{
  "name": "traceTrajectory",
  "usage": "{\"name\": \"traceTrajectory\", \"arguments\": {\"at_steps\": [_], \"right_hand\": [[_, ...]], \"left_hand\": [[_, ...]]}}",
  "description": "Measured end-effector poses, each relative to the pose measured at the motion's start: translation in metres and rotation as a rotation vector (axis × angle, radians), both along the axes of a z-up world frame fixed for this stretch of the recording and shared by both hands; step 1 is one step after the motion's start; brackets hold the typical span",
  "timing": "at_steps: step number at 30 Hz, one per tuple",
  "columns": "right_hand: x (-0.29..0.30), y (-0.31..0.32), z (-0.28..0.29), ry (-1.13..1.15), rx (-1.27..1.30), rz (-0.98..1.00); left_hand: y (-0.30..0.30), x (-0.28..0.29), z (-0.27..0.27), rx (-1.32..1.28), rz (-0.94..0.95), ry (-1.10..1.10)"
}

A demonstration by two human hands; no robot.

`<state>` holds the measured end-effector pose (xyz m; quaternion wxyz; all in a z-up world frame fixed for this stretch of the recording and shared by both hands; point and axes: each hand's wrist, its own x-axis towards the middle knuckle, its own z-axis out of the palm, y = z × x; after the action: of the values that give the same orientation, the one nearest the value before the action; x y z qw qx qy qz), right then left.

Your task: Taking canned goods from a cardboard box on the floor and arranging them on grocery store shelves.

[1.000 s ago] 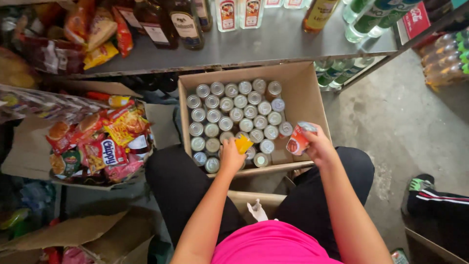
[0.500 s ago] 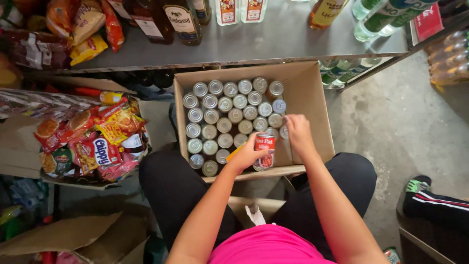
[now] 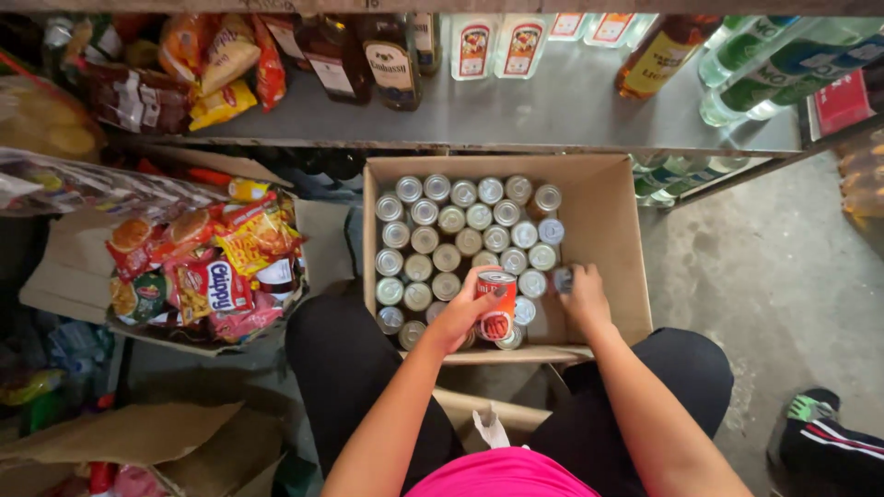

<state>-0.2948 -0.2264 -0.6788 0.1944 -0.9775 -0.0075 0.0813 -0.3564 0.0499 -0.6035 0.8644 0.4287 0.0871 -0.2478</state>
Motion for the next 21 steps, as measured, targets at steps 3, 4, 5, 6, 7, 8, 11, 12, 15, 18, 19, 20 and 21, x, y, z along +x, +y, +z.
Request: {"name": "traceTrajectory", "arguments": {"at_steps": [3,4,5,6,7,8,11,12,15,18,19,20,21], "right_hand": [[-0.005,-0.03,0.0,-0.059,0.06,-0.059],[0.003,-0.039,-0.002,-0.067,0.058,-0.062],[0.008,-0.047,-0.005,-0.103,0.181,-0.15],[0.013,-0.056,-0.007,-0.138,0.304,-0.237],[0.015,-0.055,-0.004,-0.126,0.3,-0.251],[0.016,-0.054,-0.002,-0.19,0.279,-0.157],[0.023,-0.059,-0.014,-0.057,0.003,0.057],[0.03,-0.053,-0.022,0.162,-0.236,0.192],[0.001,-0.043,-0.071,0.166,-0.233,0.293],[-0.028,-0.035,-0.113,0.139,-0.193,0.229],[-0.03,-0.026,-0.111,0.136,-0.19,0.236],[-0.032,-0.017,-0.109,0.264,-0.184,0.173],[-0.038,-0.01,-0.107,0.395,-0.179,0.108]], "left_hand": [[-0.001,0.007,0.006,-0.05,0.01,0.0],[-0.004,0.013,0.009,-0.052,0.007,-0.008],[-0.006,0.017,0.012,-0.057,0.017,-0.019],[-0.009,0.02,0.014,-0.063,0.027,-0.029],[-0.008,0.017,0.026,-0.064,0.015,-0.015],[-0.009,0.014,0.037,-0.054,0.023,-0.004],[-0.022,0.014,0.045,-0.046,0.017,-0.033],[-0.022,0.015,0.045,-0.034,0.03,-0.055],[-0.02,0.005,0.054,-0.035,0.025,-0.078],[-0.013,-0.005,0.048,-0.026,0.017,-0.096],[-0.009,-0.005,0.052,-0.022,0.024,-0.098],[-0.006,-0.005,0.055,-0.022,0.015,-0.098],[-0.004,-0.006,0.058,-0.023,0.005,-0.093]]}}
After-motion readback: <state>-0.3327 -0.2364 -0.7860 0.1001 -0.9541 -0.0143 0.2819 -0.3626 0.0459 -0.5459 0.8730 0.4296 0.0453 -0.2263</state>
